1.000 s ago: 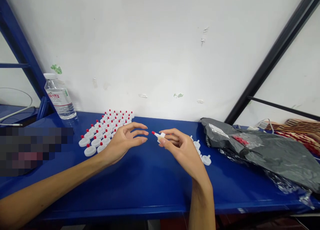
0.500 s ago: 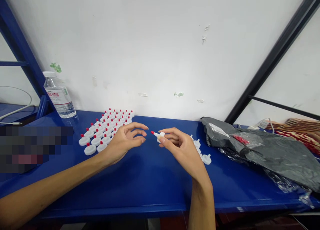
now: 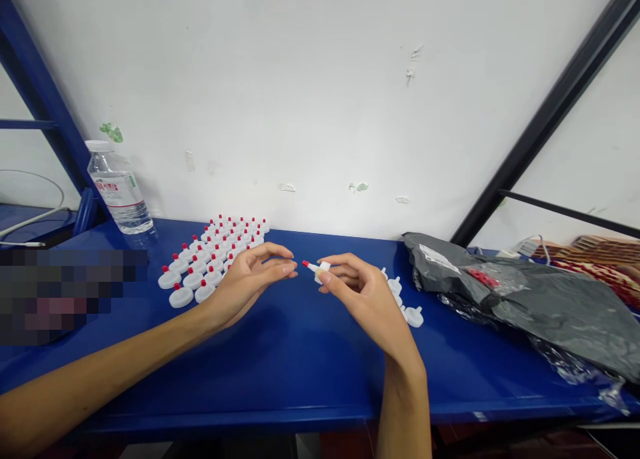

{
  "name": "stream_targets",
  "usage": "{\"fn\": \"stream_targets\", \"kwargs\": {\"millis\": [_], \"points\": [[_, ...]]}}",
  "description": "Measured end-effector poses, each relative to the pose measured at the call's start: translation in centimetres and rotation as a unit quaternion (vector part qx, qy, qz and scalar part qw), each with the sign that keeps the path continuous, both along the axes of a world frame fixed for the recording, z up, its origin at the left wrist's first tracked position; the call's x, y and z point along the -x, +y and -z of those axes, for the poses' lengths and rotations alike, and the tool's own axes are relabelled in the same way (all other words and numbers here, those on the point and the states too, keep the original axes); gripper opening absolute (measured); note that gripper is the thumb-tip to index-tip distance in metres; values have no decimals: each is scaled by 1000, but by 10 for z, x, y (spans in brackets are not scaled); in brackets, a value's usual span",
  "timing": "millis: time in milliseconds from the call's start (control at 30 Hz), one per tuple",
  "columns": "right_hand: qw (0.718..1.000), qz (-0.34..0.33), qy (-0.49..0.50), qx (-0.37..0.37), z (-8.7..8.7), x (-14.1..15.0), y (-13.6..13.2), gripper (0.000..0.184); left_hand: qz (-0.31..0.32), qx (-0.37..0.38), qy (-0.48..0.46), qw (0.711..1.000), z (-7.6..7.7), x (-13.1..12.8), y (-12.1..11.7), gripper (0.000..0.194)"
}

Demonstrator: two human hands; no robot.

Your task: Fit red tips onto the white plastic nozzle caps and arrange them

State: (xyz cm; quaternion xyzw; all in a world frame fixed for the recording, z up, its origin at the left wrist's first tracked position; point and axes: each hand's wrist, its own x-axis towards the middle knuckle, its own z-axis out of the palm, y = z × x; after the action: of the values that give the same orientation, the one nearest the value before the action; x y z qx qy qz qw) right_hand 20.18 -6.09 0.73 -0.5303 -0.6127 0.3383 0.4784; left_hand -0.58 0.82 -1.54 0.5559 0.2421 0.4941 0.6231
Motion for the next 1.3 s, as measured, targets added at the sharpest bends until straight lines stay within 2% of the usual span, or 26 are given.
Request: {"fn": "stream_targets", "kwargs": {"millis": [433,600,833,1100,1300], "points": [[1000,-3,-6,-4,-2,2,-2,37,13,-48,20,999,9,0,5,26],[1000,3,-14,-1,2,0,3,41,-15,-45,40,998,4,-1,1,32],[1000,0,-14,2,2,0,2,42,-21,-29,23,999,-1,-1,-1,24],[999,-16,-31,4,-1,4,-1,41,-23,-62,123,990,1,-1,0,33],[998,-9,-58,-5,-1,6,-2,38,-13,-69,133,989,-2,-1,-2,30]]}}
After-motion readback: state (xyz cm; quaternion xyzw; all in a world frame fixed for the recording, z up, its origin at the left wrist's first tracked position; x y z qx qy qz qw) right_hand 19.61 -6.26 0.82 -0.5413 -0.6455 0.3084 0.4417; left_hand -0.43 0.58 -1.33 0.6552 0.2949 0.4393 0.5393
